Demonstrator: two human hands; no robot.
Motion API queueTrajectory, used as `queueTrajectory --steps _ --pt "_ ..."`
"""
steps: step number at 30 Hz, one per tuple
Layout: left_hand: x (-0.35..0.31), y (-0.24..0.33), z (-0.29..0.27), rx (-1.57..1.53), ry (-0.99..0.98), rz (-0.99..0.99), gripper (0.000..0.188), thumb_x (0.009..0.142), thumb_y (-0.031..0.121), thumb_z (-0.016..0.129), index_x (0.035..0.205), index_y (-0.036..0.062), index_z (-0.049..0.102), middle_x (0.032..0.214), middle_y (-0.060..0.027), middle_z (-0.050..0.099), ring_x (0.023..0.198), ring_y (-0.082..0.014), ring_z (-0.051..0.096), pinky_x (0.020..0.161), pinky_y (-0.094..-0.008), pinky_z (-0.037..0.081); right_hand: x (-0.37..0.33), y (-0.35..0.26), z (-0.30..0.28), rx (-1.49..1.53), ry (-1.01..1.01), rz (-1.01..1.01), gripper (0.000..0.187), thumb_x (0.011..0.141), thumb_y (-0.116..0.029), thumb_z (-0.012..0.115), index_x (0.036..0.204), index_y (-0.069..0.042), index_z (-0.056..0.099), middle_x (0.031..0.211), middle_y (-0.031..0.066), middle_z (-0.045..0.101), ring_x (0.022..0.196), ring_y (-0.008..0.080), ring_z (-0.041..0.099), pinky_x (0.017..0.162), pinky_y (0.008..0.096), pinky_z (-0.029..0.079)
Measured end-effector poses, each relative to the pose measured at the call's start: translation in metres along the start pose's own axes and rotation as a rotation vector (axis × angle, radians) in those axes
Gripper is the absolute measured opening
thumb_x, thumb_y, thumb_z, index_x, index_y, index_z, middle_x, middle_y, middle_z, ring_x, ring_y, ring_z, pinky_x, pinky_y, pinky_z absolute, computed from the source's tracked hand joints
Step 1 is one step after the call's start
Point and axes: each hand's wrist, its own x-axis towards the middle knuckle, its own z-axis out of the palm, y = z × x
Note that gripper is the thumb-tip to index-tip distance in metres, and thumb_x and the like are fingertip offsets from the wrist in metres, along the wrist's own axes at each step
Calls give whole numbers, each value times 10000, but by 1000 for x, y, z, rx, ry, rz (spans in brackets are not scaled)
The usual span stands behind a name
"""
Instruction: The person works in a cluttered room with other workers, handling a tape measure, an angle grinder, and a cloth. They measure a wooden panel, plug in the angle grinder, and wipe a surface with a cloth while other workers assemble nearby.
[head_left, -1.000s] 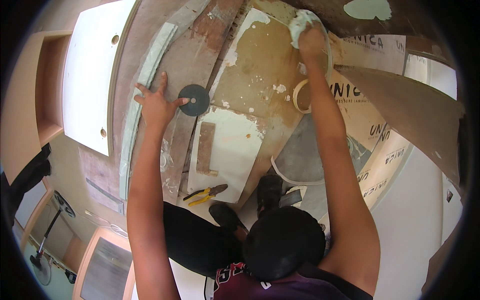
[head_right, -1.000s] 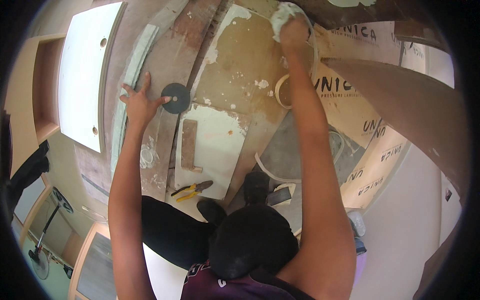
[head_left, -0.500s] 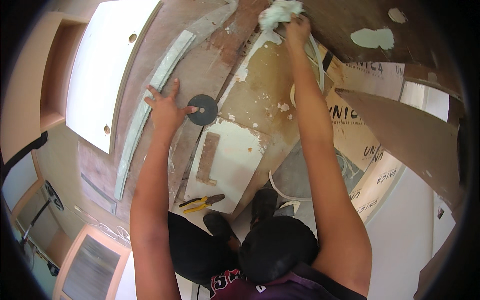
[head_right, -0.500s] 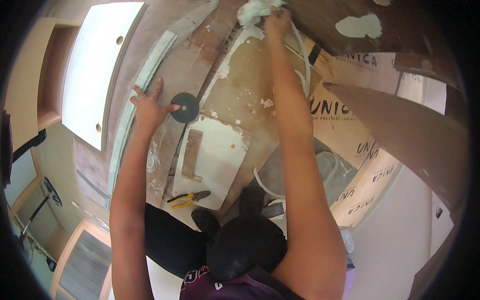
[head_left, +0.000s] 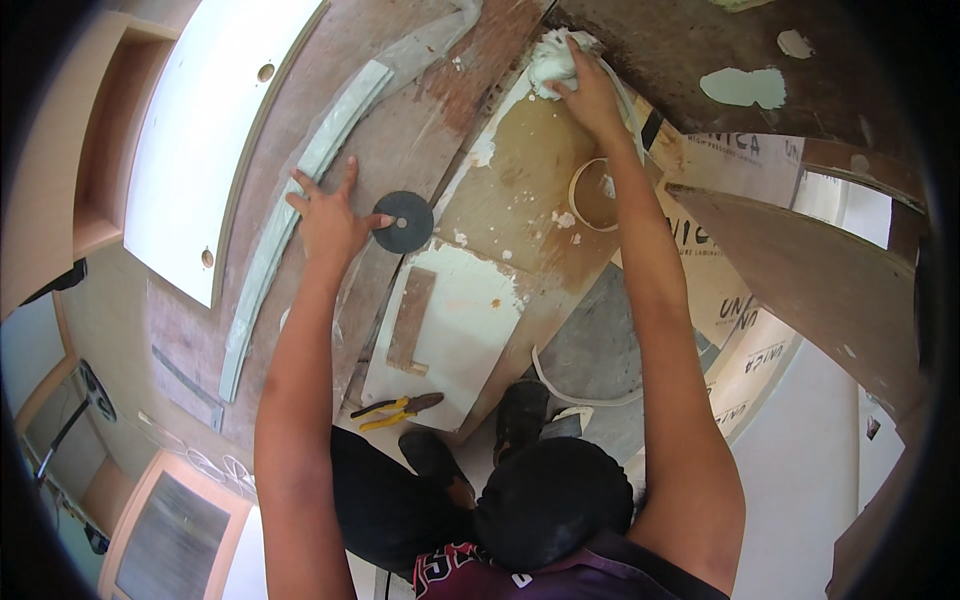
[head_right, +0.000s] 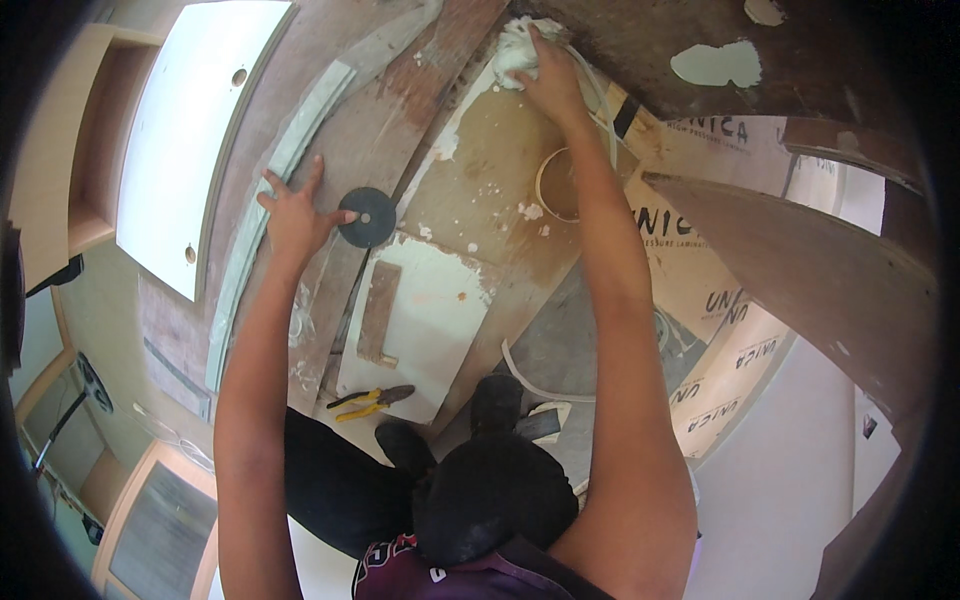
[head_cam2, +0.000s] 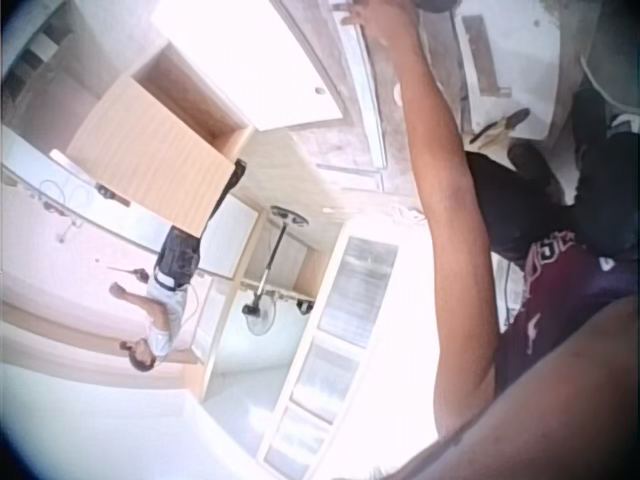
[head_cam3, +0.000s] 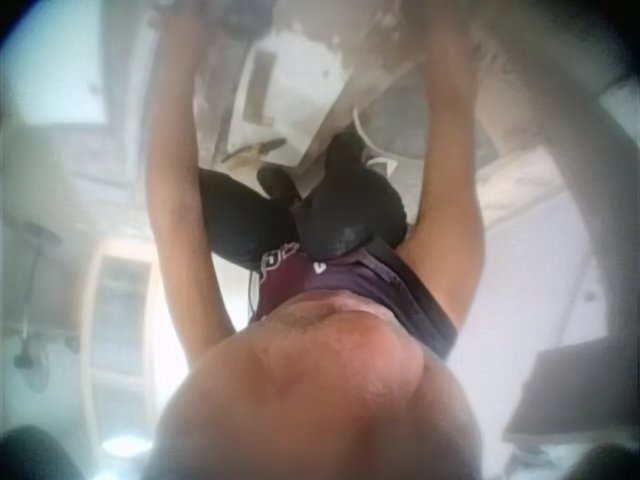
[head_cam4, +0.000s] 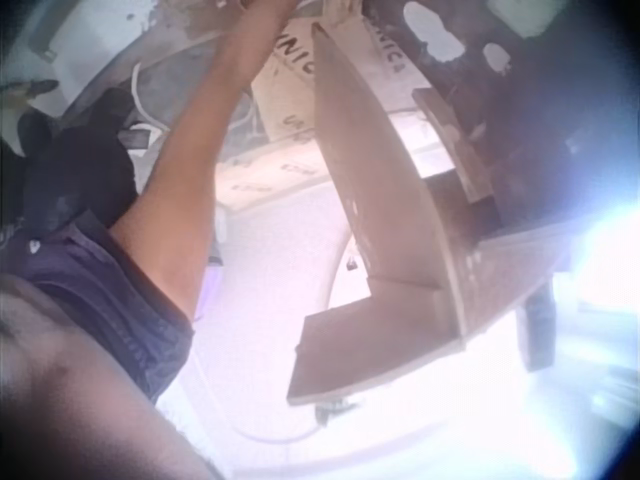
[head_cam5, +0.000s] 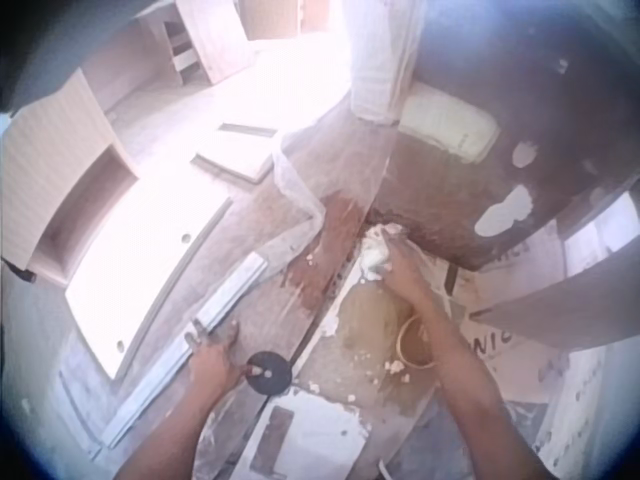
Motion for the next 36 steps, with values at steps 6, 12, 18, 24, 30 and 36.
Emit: queueTrajectory --steps 6,12,18,24,30,36 --pt "0 8 2 -22 14 32 1090 626 513 948 1578 416 424 1655 -396 60 1439 -617 272 892 -512 609 8 26 14 12 -57 23 550 890 -152 747 1415 -88 600 1401 253 603 1238 465 596 1007 514 499" --pt "4 16 -6 -11 30 16 1080 623 525 943 1571 413 439 1658 -387 81 1451 -613 262 896 -510 606 72 7 40 -128 131 242 442 844 -81 729 1285 -113 716 1271 238 665 1172 447 630 993 486 517" --pt "-5 -1 4 -14 9 8 1079 624 509 947 1571 412 439 1658 -387 90 1451 -614 263 900 -510 604 29 17 27 -278 -133 7 336 853 -84 710 1183 -116 767 1227 219 675 1158 440 637 1006 479 518" --pt "2 12 2 -21 41 67 1098 624 487 954 1580 417 418 1657 -388 89 1446 -616 269 900 -515 603 35 47 16 -134 -58 155 378 849 -187 737 1223 -136 738 1138 235 693 1071 429 672 959 508 537" --pt "-3 0 1 -33 16 5 1088 617 484 958 1570 414 438 1653 -394 89 1437 -620 284 907 -526 600 47 1 56 -176 54 47 363 853 -209 742 1193 -83 736 1171 252 697 1058 441 678 973 498 532" --pt "-7 -8 -2 -53 29 -2 1076 612 483 960 1561 410 457 1644 -407 106 1424 -627 300 912 -533 595 22 26 -4 -350 -192 313 376 819 -316 779 1117 -89 755 1061 252 741 1007 404 721 916 495 556"
